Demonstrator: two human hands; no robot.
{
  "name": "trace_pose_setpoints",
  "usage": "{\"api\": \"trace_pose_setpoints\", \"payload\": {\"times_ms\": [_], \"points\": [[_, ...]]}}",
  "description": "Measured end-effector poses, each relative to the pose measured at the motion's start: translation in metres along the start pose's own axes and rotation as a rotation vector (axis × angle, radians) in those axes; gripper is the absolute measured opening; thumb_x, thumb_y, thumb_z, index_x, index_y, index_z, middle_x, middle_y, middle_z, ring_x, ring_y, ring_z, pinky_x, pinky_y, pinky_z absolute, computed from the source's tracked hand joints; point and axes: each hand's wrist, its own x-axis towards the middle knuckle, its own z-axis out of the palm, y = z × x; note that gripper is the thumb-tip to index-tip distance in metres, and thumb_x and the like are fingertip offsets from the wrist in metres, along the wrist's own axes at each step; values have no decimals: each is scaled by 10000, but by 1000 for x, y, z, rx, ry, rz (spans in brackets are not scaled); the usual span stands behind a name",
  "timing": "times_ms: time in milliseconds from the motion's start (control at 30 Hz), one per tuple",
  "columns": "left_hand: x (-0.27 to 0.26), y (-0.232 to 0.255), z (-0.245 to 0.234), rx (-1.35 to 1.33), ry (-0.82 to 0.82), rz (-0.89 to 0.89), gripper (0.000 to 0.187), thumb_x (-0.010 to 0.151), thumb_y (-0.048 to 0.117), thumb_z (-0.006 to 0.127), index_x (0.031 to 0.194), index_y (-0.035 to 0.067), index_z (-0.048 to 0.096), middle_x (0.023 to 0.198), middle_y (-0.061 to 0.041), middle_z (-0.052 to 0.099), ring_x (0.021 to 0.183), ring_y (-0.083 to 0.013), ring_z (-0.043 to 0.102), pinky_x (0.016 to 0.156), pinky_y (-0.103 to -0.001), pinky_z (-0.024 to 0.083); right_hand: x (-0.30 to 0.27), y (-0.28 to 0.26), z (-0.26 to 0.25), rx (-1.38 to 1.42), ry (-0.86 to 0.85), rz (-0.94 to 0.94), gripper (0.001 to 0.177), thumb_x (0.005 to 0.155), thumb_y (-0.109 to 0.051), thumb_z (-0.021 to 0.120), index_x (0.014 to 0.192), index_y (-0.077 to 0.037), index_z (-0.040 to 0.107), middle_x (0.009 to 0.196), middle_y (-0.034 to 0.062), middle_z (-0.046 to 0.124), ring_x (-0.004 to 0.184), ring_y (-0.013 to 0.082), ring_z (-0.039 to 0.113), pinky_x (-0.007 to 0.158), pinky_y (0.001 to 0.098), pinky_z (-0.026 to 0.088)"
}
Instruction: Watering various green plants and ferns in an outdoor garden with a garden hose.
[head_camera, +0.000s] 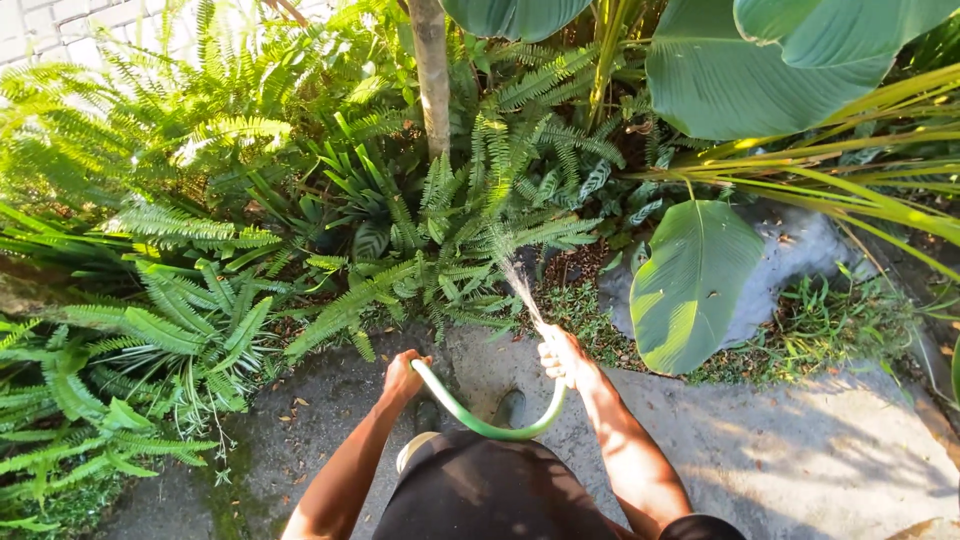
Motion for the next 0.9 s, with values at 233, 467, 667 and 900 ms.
{"api": "trace_pose_setpoints", "payload": {"times_ms": [233, 467, 667, 900], "points": [[0, -22, -6, 59, -19, 77, 357, 856, 401, 743, 863, 45, 712, 773, -180, 714, 759, -294, 705, 741, -440, 543, 45, 63, -9, 112, -134, 169, 302, 963, -511, 440, 858, -231, 486, 583, -60, 357, 396, 55, 267, 335, 218, 205], [-6, -37, -19, 100, -59, 194, 341, 855, 386, 755, 860, 49, 704, 756, -168, 694, 728, -315, 685, 709, -440, 532, 88, 135, -19, 113, -232, 234, 339, 995, -451, 446, 785, -193, 378, 594, -60, 335, 404, 46, 262, 318, 213, 201], [-6, -48, -31, 103, -126, 227, 335, 873, 378, 748, 861, 47, 701, 737, -159, 693, 713, -300, 691, 699, -427, 531, 84, 171, -5, 152, -178, 272, 359, 987, -440, 445, 766, -183, 327, 604, -43, 310, 415, 50, 244, 316, 215, 194], [5, -80, -32, -17, -226, 309, 324, 883, 330, 745, 795, 30, 660, 708, -99, 665, 677, -201, 597, 665, -386, 512, 50, 192, 33, 246, -86, 215, 232, 948, -324, 466, 797, -188, 355, 627, -33, 350, 419, 43, 244, 320, 220, 199]]}}
